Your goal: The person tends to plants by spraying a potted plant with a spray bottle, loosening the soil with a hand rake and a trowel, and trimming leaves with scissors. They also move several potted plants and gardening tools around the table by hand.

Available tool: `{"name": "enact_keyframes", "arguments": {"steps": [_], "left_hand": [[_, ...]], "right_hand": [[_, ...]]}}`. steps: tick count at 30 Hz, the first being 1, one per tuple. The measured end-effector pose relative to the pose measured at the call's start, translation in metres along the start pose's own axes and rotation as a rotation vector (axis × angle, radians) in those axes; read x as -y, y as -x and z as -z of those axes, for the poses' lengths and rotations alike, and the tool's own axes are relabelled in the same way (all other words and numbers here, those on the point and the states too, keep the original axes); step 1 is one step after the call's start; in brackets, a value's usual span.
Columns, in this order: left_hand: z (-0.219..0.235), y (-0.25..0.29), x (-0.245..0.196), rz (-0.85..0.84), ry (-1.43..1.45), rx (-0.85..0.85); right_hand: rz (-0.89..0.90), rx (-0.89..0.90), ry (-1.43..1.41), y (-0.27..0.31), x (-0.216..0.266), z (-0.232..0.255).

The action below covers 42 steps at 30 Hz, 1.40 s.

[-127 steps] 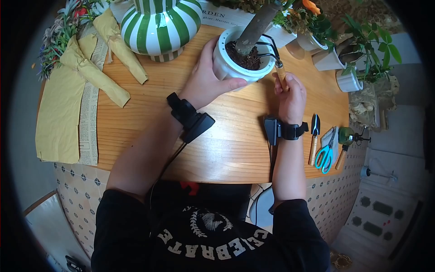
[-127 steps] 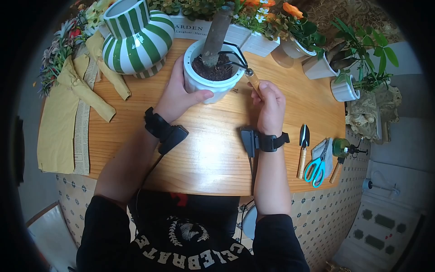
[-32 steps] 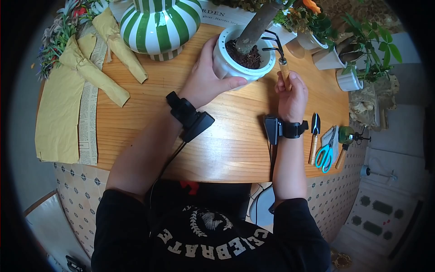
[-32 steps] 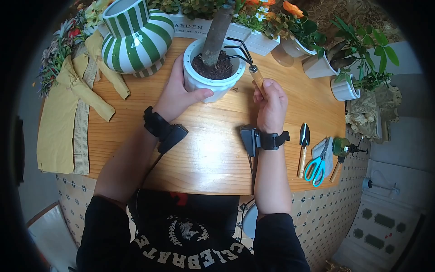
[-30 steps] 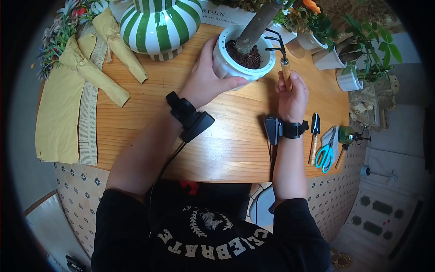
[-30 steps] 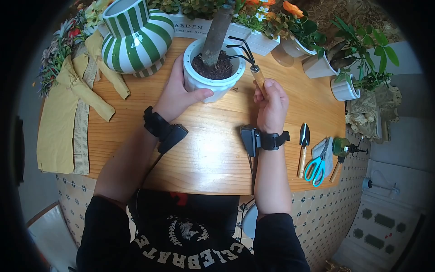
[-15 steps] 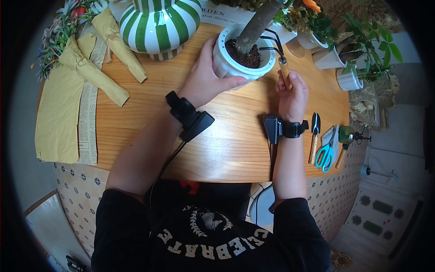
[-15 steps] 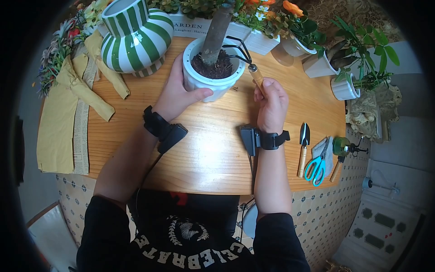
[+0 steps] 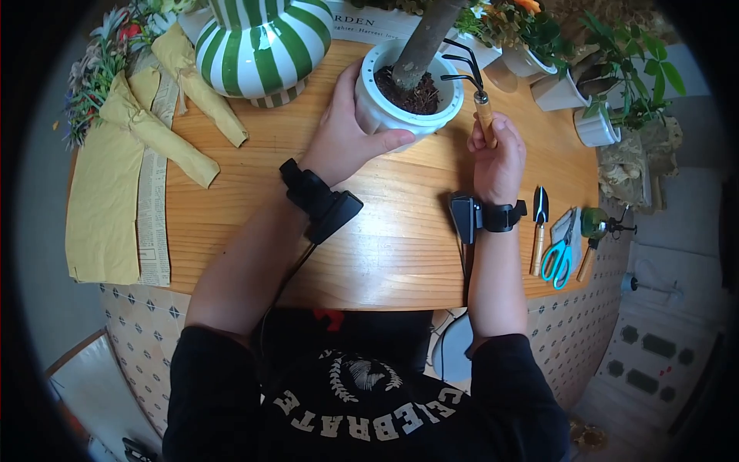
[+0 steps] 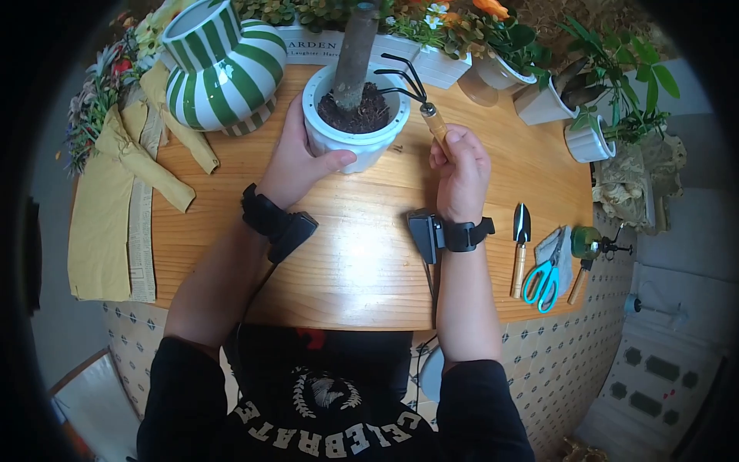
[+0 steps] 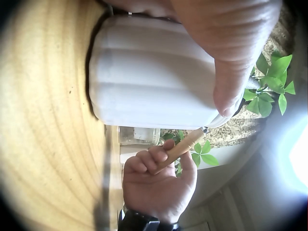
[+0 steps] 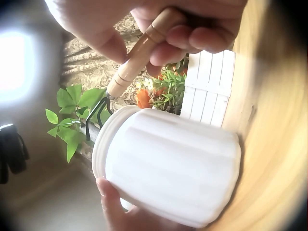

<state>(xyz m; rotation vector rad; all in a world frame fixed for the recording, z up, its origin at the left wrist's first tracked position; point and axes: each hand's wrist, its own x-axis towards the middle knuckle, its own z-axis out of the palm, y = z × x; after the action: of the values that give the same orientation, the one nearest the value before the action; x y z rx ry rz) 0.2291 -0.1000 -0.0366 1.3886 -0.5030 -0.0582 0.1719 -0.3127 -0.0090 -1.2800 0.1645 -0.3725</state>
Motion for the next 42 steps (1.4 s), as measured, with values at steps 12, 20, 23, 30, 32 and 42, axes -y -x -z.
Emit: {"name": "enact_keyframes", "arguments": {"steps": [12, 20, 23, 30, 32, 42], "left_hand": [[-0.006, -0.003, -0.01, 0.034, 0.099, 0.048], [-0.003, 0.003, 0.003, 0.011, 0.045, 0.005], [-0.006, 0.004, -0.001, 0.022, 0.069, -0.009], [-0.005, 0.007, -0.001, 0.068, 0.081, -0.018], [-0.006, 0.007, -0.002, 0.066, 0.078, -0.019], [-0.006, 0.007, 0.0, 0.072, 0.061, -0.029]], "right_hand": [[-0.104, 0.096, -0.334, -0.009, -0.002, 0.018], [-0.091, 0.074, -0.281, -0.01, -0.002, 0.019], [-0.087, 0.046, -0.254, -0.01, 0.0, 0.019], [-0.086, 0.123, -0.252, -0.01, -0.001, 0.02], [-0.102, 0.142, -0.241, -0.008, -0.002, 0.019], [-0.089, 0.18, -0.209, -0.007, 0.001, 0.018]]}}
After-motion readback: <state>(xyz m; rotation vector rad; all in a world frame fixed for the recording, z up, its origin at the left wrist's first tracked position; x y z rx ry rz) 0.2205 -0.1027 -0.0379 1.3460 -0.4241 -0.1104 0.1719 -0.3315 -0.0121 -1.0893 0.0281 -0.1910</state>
